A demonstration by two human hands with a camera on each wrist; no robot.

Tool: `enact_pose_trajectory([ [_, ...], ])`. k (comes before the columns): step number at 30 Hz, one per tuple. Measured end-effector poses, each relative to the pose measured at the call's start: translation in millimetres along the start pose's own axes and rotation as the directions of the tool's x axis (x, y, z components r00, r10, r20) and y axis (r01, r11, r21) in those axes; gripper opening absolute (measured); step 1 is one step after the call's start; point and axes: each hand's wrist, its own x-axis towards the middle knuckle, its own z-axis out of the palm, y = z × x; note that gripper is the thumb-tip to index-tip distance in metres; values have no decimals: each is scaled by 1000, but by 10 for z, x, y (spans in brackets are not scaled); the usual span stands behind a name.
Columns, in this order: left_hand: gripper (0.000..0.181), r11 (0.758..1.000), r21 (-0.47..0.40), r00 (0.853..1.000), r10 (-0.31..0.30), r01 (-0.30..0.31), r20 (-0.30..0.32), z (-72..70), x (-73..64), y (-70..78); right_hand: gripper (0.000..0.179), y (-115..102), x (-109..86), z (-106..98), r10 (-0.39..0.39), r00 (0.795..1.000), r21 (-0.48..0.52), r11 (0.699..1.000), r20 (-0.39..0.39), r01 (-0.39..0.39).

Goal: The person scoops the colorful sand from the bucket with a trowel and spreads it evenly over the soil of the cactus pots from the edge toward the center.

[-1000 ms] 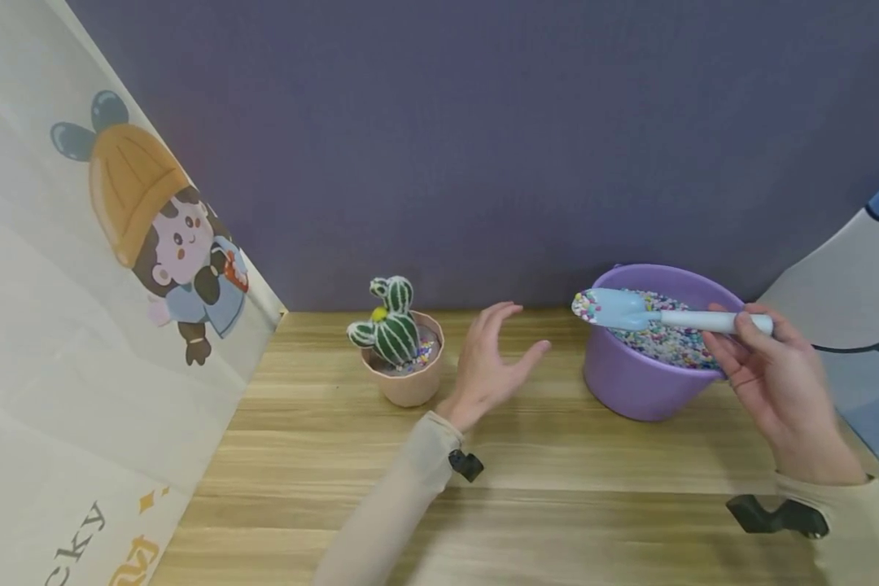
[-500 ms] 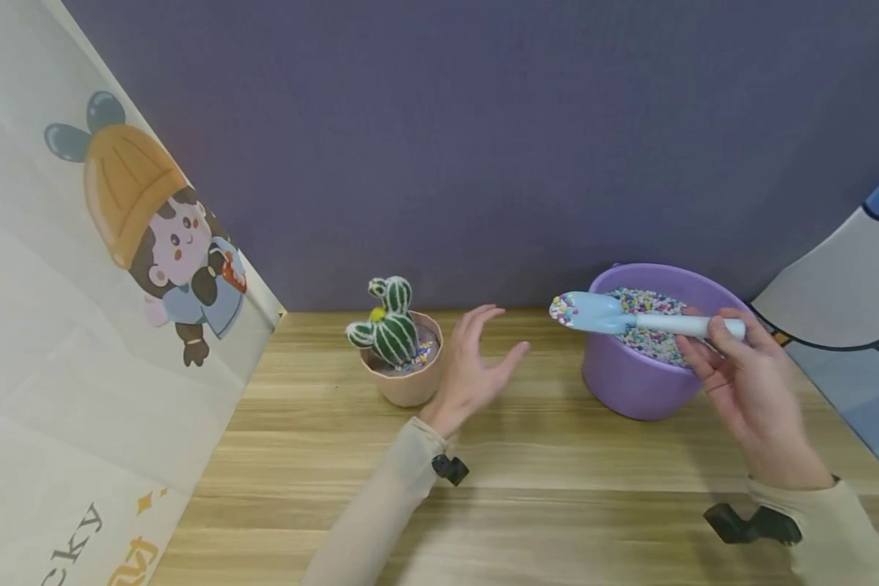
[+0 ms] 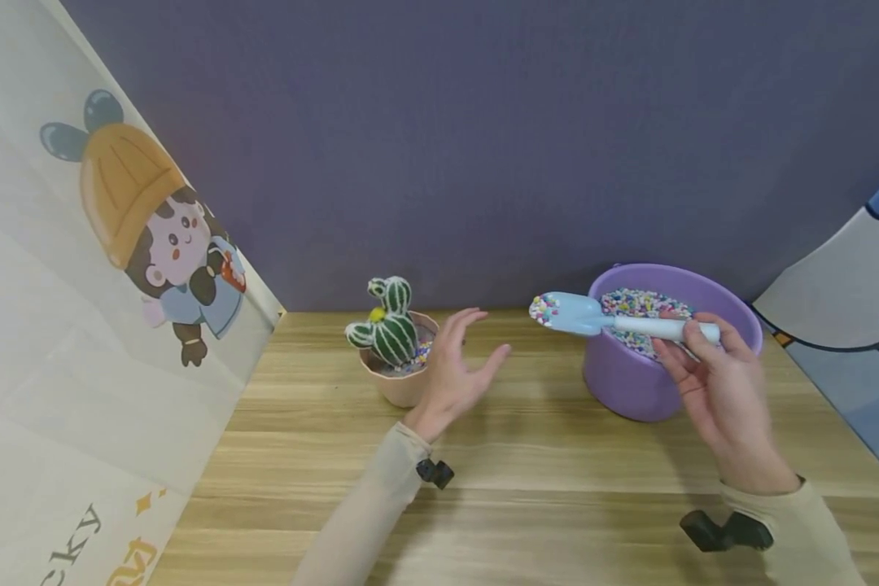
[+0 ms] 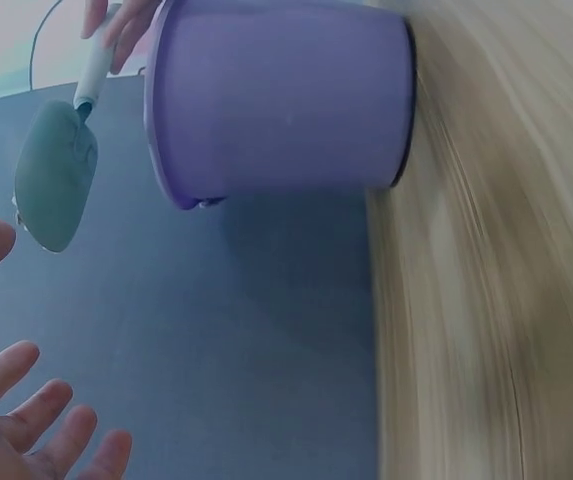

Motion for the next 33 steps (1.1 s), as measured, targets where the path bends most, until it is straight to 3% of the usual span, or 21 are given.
enact_pose_trajectory([
  [8, 63, 1000, 18, 999, -1, 2, -46, -87, -75, -95, 13, 130, -21, 79, -19, 1000, -16, 1000, -3, 19],
  [20, 49, 994, 12, 980, 106, -106, -168, -282, -155, -223, 10, 283, -35, 192, -3, 1000, -47, 999, 16, 4],
  [24, 46, 987, 18, 962, 158, -158, -224, -337, -171, -285, 10, 324, -51, 220, -11, 1000, -61, 998, 6, 11],
  [30, 35, 970, 22, 905, 236, -244, -355, -448, -243, -459, 12, 422, -58, 288, 14, 1000, -97, 995, 9, -13],
  [33, 32, 960, 21, 890, 265, -278, -372, -491, -283, -525, 13, 441, -55, 308, 35, 999, -115, 993, 4, -34],
])
